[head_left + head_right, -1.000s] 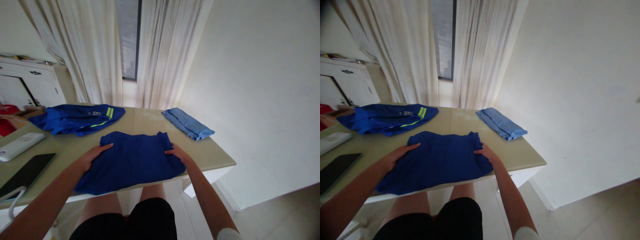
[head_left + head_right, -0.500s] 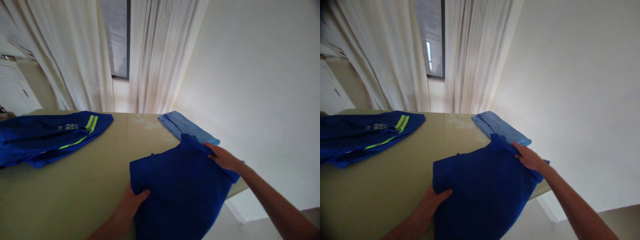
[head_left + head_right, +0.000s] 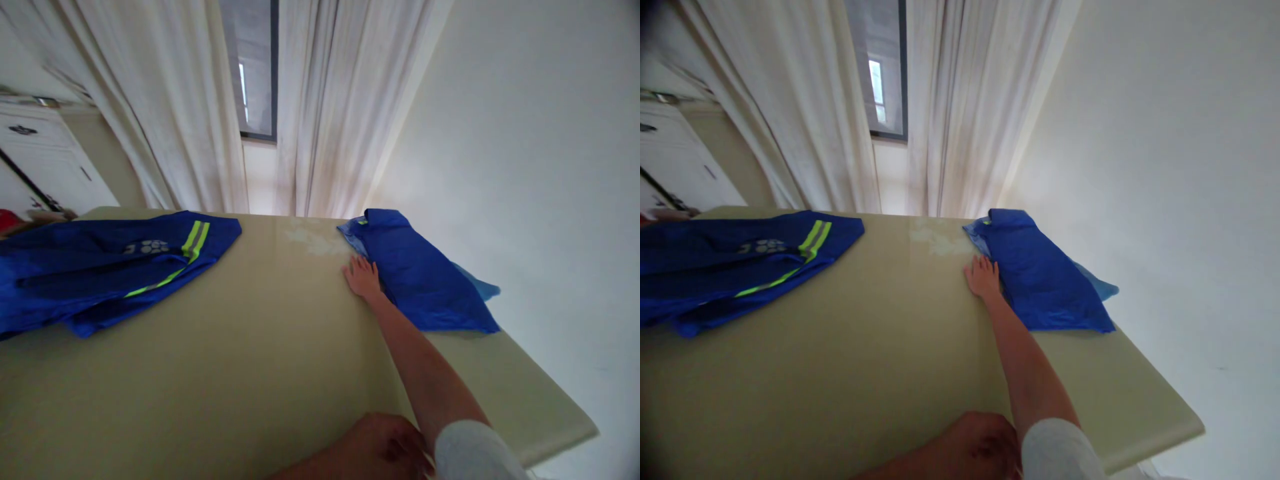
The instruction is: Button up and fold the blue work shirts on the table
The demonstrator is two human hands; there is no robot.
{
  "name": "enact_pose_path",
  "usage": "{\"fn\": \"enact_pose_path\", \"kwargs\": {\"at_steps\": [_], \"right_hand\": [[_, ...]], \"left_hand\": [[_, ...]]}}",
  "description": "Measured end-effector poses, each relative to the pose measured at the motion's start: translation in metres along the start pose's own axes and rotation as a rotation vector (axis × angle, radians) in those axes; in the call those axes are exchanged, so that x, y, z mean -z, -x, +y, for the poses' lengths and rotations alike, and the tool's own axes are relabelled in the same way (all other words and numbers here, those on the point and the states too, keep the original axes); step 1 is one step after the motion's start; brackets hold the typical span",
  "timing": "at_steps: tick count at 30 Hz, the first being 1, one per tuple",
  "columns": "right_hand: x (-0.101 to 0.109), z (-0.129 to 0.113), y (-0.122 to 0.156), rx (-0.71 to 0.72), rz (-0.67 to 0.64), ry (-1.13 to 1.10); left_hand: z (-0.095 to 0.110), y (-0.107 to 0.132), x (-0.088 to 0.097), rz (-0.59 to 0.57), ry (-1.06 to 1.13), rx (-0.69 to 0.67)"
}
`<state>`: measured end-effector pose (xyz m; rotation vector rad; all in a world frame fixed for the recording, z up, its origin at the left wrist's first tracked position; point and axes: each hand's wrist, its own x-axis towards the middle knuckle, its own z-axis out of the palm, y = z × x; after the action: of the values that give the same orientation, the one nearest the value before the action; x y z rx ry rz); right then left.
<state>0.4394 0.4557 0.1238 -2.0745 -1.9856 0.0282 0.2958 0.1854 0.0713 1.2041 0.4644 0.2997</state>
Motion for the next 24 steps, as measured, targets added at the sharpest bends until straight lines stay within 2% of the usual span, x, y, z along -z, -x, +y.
{"fn": "enact_pose_path", "kwargs": {"at_steps": [2,3,5,7,9,10,11,13,15,16,18,19,21,23,24], "right_hand": [[-0.033,-0.008,0.029,0.013,-0.078,-0.017],[-0.041,-0.009,0.045,0.031,-0.108,-0.025],[-0.044,-0.008,0.086,0.142,-0.165,-0.045],[-0.041,-0.006,0.137,0.246,-0.165,-0.078],[-0.037,-0.005,0.19,0.32,-0.112,-0.12],[-0.035,-0.005,0.212,0.337,-0.079,-0.137],[-0.034,-0.006,0.23,0.344,-0.049,-0.148],[-0.031,-0.01,0.251,0.321,-0.002,-0.156],[-0.027,-0.016,0.255,0.283,0.022,-0.161],[-0.024,-0.018,0.252,0.27,0.024,-0.166],[-0.018,-0.021,0.246,0.254,0.016,-0.181],[-0.016,-0.021,0.243,0.248,0.009,-0.192],[-0.011,-0.022,0.242,0.236,0.002,-0.229],[-0.007,-0.024,0.247,0.231,0.033,-0.299],[-0.004,-0.027,0.251,0.233,0.063,-0.339]], "left_hand": [[0.022,0.04,0.039,0.1,-0.229,-0.077],[0.037,0.059,0.067,0.214,-0.399,-0.085],[0.066,0.098,0.133,0.577,-0.762,-0.048],[0.086,0.139,0.204,0.954,-1.092,0.078],[0.094,0.179,0.266,1.332,-1.298,0.23],[0.096,0.197,0.292,1.468,-1.317,0.324],[0.096,0.211,0.313,1.534,-1.288,0.421],[0.097,0.229,0.339,1.549,-1.264,0.51],[0.1,0.228,0.342,1.532,-1.244,0.532],[0.101,0.222,0.335,1.514,-1.24,0.525],[0.102,0.203,0.304,1.416,-1.237,0.474],[0.1,0.193,0.281,1.31,-1.271,0.406],[0.095,0.177,0.227,1.002,-1.276,0.19],[0.091,0.172,0.175,0.641,-1.121,-0.046],[0.09,0.173,0.153,0.505,-1.06,-0.143]]}}
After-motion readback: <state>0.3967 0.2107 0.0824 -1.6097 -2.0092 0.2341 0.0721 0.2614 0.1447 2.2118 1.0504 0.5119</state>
